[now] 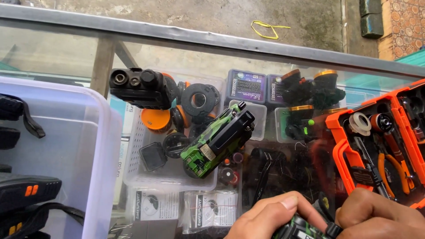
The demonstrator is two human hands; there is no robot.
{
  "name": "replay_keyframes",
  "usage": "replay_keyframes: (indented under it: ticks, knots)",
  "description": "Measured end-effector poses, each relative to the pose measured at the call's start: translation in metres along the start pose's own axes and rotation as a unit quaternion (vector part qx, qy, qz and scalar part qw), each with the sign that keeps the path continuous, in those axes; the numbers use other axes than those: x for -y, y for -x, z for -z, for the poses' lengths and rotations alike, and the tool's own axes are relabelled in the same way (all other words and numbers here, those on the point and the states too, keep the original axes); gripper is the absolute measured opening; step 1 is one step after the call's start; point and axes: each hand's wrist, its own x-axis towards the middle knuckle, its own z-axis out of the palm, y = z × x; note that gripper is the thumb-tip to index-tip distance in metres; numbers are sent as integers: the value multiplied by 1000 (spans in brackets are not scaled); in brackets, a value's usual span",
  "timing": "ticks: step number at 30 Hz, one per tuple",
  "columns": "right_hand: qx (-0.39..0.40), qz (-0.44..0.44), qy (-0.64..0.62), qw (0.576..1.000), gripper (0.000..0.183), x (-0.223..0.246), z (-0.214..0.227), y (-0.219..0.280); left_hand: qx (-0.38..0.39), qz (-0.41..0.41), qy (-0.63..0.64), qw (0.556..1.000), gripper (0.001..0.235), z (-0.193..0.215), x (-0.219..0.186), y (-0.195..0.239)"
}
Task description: The person wipes the exterior of a green and black walkie-talkie with a yellow cloth, then places it on a glass counter. They pick up another walkie-talkie and continue wiping it with the cloth.
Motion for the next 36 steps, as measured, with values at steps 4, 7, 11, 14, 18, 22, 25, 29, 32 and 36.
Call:
replay_keyframes:
  ticks: [4, 7, 11, 14, 18, 22, 25, 29, 32, 36]
  knots:
    - [6, -6, 9, 1000, 18, 1, 2, -2, 11, -9, 14, 1000, 33, 0, 3, -4]
    - [9, -9, 16, 1000, 19, 2, 3, -2, 18, -16, 24, 999, 32, 0, 5, -5]
    - [12, -14, 25, 1000, 21, 4, 5, -1, 28, -26, 36, 999, 31, -1, 8, -7]
    - [12, -15, 29, 999, 21, -1, 11, -5, 29, -28, 32, 999, 31, -3, -6, 2]
    - [16, -14, 39, 999, 19, -6, 17, 1, 20, -27, 12, 999, 31, -8, -29, 15]
    - [19, -12, 48, 999, 18, 3, 8, 0, 11, -27, -9, 1000, 30, -16, -9, 6]
    - [20, -11, 55, 998, 18, 8, -7, 2, 4, -26, -26, 999, 30, -18, 1, 1]
    - [23, -12, 62, 998, 18, 19, -14, -2, -5, -22, -49, 999, 30, -24, -13, 6]
    - [25, -10, 68, 997, 18, 10, -2, -4, -13, -22, -65, 998, 30, -24, -17, 6]
    - [29, -10, 77, 997, 19, -1, -1, 1, -22, -19, -85, 996, 29, -21, -24, 8]
